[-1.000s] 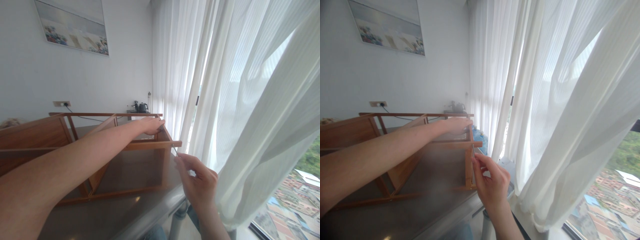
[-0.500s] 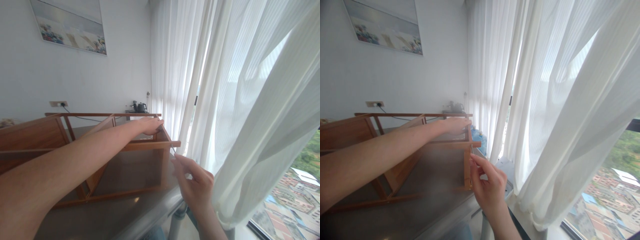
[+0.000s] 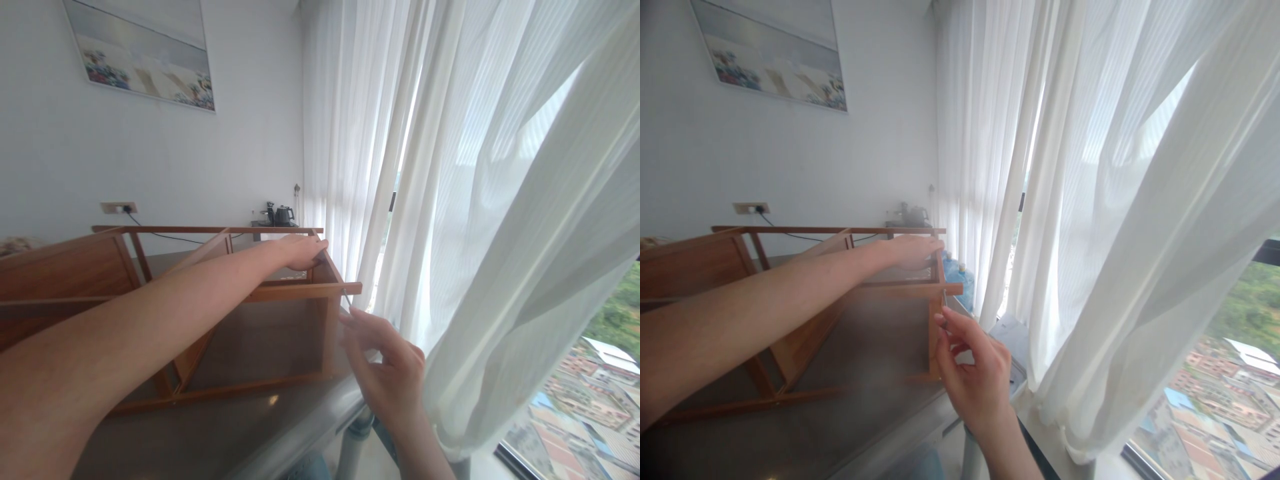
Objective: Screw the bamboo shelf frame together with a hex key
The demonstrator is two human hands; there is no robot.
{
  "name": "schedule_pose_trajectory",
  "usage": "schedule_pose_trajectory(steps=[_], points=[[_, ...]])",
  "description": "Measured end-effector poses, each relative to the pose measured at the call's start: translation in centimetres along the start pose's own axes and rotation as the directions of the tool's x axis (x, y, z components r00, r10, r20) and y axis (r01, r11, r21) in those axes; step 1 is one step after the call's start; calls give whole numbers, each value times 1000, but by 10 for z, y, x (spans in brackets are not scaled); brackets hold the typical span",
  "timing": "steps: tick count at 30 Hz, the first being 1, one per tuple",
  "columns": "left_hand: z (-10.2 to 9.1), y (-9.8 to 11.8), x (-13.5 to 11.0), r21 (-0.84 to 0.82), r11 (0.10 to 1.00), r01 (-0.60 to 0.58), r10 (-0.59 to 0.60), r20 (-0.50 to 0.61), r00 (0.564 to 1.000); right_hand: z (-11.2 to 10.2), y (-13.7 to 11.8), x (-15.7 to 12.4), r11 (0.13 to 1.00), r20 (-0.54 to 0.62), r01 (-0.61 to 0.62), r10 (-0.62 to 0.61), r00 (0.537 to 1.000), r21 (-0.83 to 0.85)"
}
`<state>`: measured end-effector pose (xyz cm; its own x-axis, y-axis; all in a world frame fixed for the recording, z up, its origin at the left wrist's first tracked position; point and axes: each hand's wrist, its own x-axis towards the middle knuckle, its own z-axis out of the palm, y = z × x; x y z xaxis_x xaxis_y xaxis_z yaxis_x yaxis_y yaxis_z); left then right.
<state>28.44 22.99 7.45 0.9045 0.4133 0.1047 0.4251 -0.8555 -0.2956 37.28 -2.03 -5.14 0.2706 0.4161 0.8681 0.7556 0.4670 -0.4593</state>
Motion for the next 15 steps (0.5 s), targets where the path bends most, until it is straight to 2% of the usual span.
schedule_pose_trajectory(steps=[15], points=[[1, -1, 1, -6, 1000, 6, -6, -3, 1000, 1, -5, 9, 998, -67, 25, -29, 997, -52]])
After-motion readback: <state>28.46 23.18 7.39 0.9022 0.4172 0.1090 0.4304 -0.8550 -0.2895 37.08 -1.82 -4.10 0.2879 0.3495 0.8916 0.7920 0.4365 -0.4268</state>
